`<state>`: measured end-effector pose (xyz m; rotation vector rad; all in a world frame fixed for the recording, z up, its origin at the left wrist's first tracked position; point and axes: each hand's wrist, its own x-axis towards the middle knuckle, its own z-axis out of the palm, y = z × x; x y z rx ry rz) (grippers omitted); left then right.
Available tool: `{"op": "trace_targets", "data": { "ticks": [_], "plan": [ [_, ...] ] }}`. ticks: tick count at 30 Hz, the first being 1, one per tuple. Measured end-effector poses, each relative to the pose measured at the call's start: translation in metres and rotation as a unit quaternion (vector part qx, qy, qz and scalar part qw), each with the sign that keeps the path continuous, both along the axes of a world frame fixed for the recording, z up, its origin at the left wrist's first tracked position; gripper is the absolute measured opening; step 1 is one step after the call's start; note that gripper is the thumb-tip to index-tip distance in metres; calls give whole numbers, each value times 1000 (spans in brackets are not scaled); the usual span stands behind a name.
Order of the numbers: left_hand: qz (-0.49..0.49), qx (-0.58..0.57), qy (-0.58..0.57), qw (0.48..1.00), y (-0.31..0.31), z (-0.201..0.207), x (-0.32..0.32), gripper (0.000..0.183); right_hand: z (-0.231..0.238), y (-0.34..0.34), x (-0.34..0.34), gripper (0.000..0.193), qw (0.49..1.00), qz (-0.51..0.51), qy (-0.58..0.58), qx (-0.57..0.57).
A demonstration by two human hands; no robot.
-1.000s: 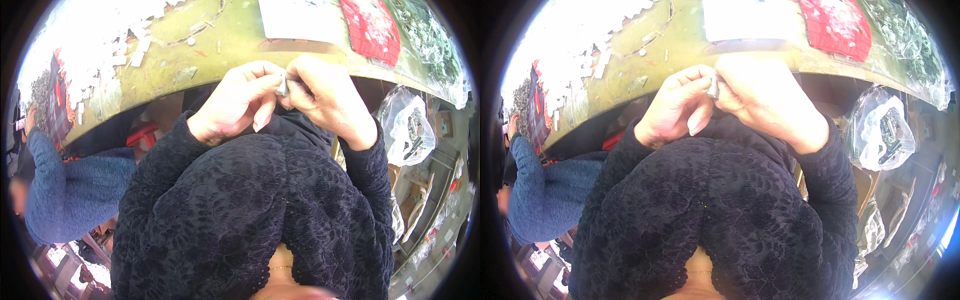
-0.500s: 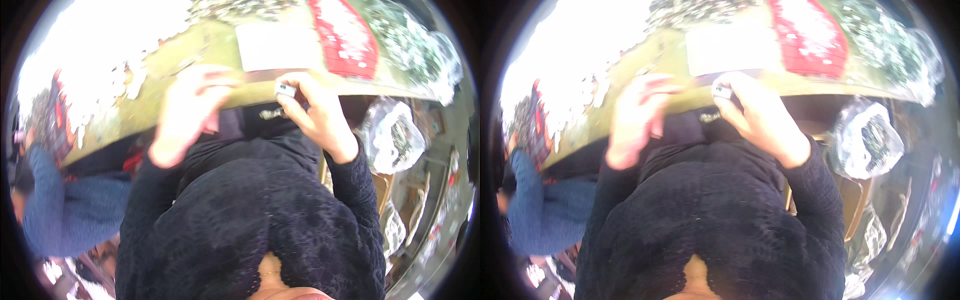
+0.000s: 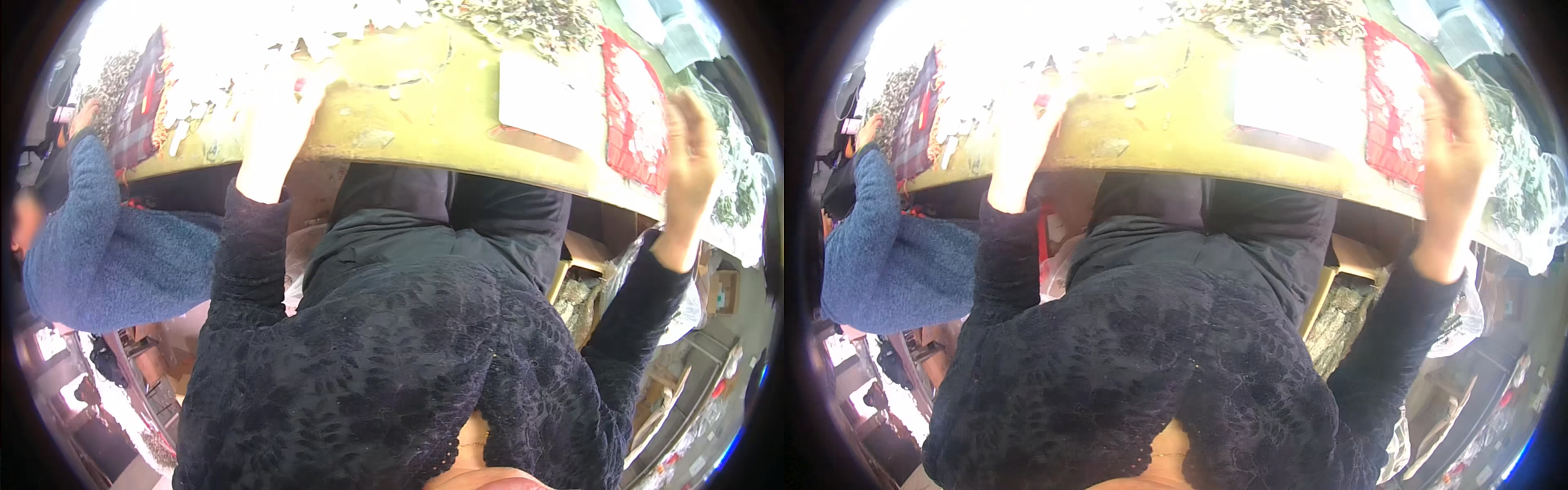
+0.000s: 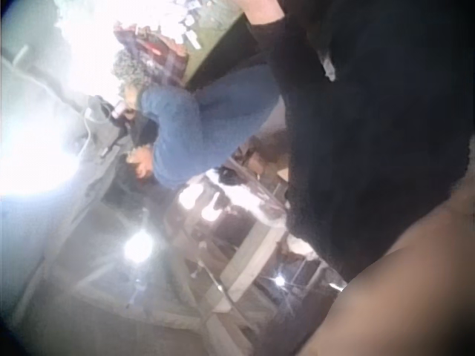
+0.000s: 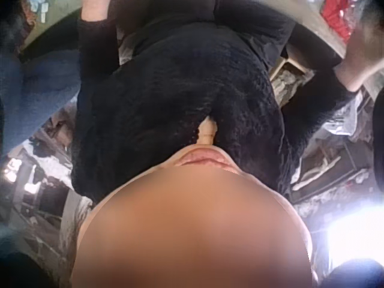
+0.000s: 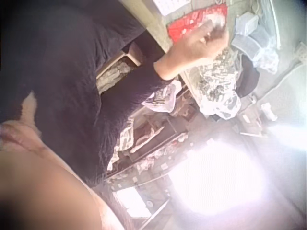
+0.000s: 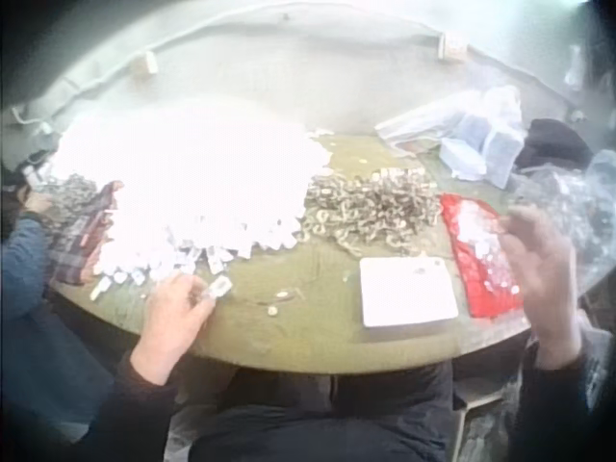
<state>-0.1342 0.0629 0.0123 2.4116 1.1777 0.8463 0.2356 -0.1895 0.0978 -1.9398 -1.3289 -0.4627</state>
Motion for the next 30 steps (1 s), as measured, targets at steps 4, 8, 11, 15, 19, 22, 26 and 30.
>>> {"op": "trace_targets", "data": {
  "ticks": [4, 8, 11, 15, 19, 22, 26, 30],
  "plan": [
    [-105, -28, -9, 994, -28, 25, 15, 21, -30, 31, -104, 28, 976, 127, 33, -173],
    [-231, -116, -11, 966, -55, 32, 22, 19, -40, 67, -152, 28, 947, 317, 6, -45],
    [-302, -375, -241, 843, -60, 26, 31, 37, -39, 73, -157, 30, 938, 316, 139, -44],
    [-304, -571, -440, 623, -65, 17, 46, 44, -38, 71, -157, 24, 959, 268, 68, -64],
    [-212, -564, -484, 634, -73, 7, 57, 26, -36, 86, -161, 22, 941, 319, 65, -95],
    [-205, -548, -499, 640, -64, 2, 56, 20, -27, 102, -132, 27, 965, 246, 22, -90],
    [-229, -541, -494, 641, -52, -4, 56, 13, -31, 158, -77, 18, 957, 135, -131, -220],
    [-252, -541, -483, 641, -48, -7, 55, 11, -54, 202, -56, 20, 903, 118, -166, -377]
  ]
}}
